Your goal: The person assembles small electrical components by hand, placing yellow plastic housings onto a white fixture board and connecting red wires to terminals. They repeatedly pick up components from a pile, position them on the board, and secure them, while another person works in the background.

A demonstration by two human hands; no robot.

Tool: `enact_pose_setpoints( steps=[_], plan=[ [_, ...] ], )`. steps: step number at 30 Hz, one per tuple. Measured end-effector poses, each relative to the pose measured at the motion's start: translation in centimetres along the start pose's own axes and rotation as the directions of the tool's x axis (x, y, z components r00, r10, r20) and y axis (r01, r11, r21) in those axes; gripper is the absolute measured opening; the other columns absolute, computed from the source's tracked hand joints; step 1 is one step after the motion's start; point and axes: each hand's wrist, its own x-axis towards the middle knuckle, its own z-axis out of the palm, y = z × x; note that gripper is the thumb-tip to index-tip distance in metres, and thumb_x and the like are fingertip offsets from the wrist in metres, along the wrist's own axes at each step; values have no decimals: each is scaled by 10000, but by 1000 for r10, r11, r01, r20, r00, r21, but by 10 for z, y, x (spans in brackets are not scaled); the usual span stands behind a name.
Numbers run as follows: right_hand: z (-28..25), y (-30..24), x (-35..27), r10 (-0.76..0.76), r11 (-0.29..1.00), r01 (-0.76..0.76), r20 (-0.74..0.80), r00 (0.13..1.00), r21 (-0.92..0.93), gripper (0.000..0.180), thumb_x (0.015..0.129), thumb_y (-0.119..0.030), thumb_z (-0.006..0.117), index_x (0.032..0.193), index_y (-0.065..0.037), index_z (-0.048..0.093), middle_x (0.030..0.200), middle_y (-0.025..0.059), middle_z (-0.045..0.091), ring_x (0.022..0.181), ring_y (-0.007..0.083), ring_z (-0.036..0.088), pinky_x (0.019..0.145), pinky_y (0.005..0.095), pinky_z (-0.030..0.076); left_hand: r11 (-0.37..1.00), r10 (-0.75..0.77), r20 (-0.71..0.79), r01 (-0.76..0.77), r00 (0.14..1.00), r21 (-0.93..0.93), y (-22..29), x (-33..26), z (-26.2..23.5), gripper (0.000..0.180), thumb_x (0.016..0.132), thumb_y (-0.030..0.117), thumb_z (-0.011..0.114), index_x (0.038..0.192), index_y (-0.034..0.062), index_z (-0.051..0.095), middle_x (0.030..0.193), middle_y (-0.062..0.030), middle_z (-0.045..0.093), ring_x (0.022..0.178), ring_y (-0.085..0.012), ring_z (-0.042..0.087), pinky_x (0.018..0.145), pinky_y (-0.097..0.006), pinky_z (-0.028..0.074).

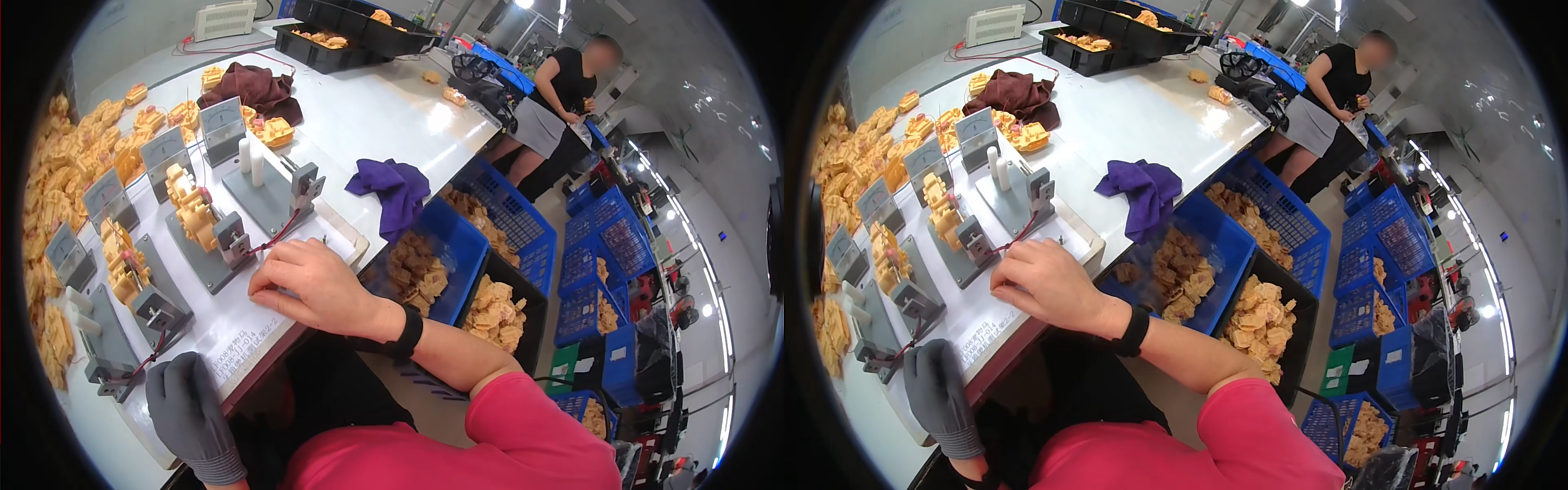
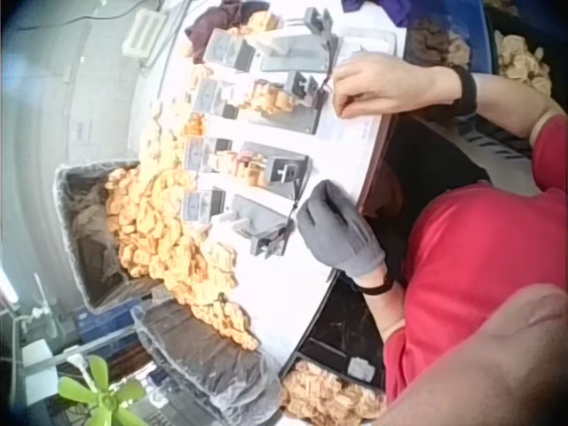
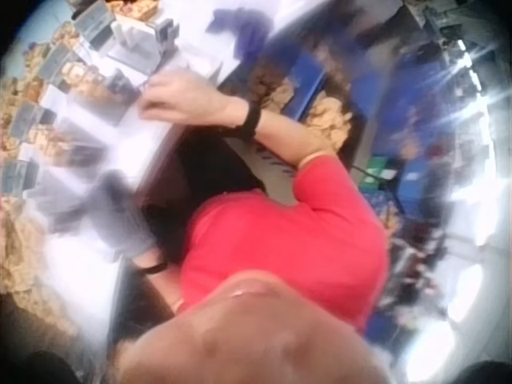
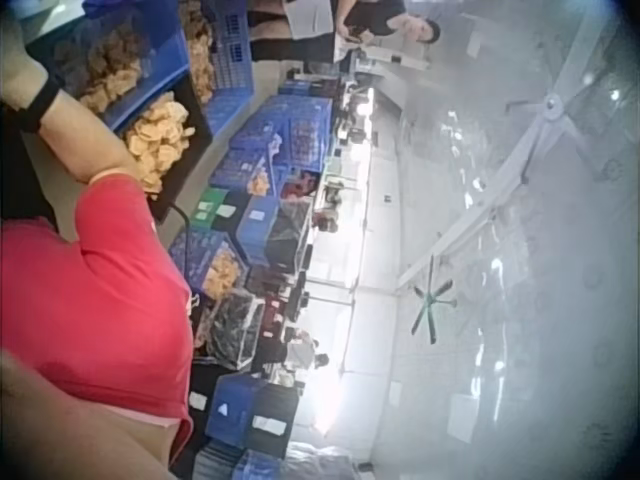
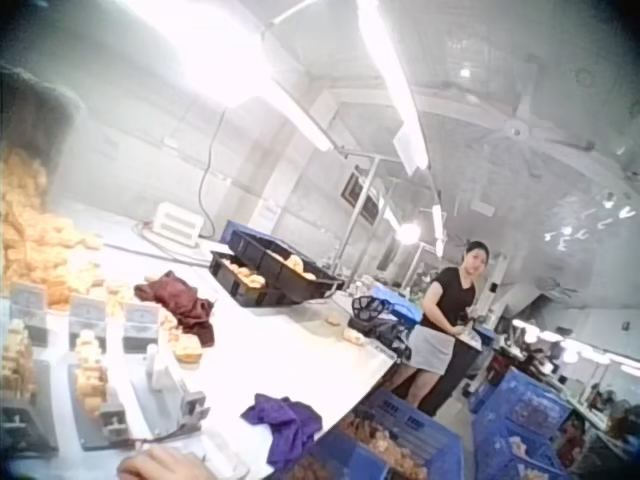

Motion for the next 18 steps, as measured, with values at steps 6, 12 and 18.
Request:
enact_pose_setpoints(
  steps=[6, 12, 18],
  plan=[
    [-1, -1, 0, 24, 1000, -24, 20, 1000, 5, 88, 903, -208, 712, 937, -130, 689, 893, 29, 628, 871, 249, 599, 779, 375, 427, 1000, -16, 4, 17, 1000, -19, 3, 1, 0, 80, 927, 66, 644, 982, 9, 650, 922, -142, 611, 847, -331, 607, 765, -401, 480],
    [0, -1, 0, 3, 1000, -3, 6, 1000, 6, 84, 905, -208, 710, 937, -133, 690, 888, 26, 625, 869, 240, 601, 774, 372, 422, 1000, -15, 2, 15, 1000, -5, 1, 0, 0, 80, 929, 69, 643, 985, 13, 650, 925, -142, 613, 851, -333, 610, 764, -402, 481],
    [1, 1, 0, -14, 1000, 15, -9, 1000, 19, 75, 906, -201, 708, 938, -136, 688, 882, 17, 620, 867, 227, 602, 768, 364, 416, 1000, -11, 3, 11, 1000, -3, -1, 0, 1, 84, 929, 72, 645, 989, 14, 655, 922, -140, 610, 849, -328, 612, 761, -400, 482]
  ],
)
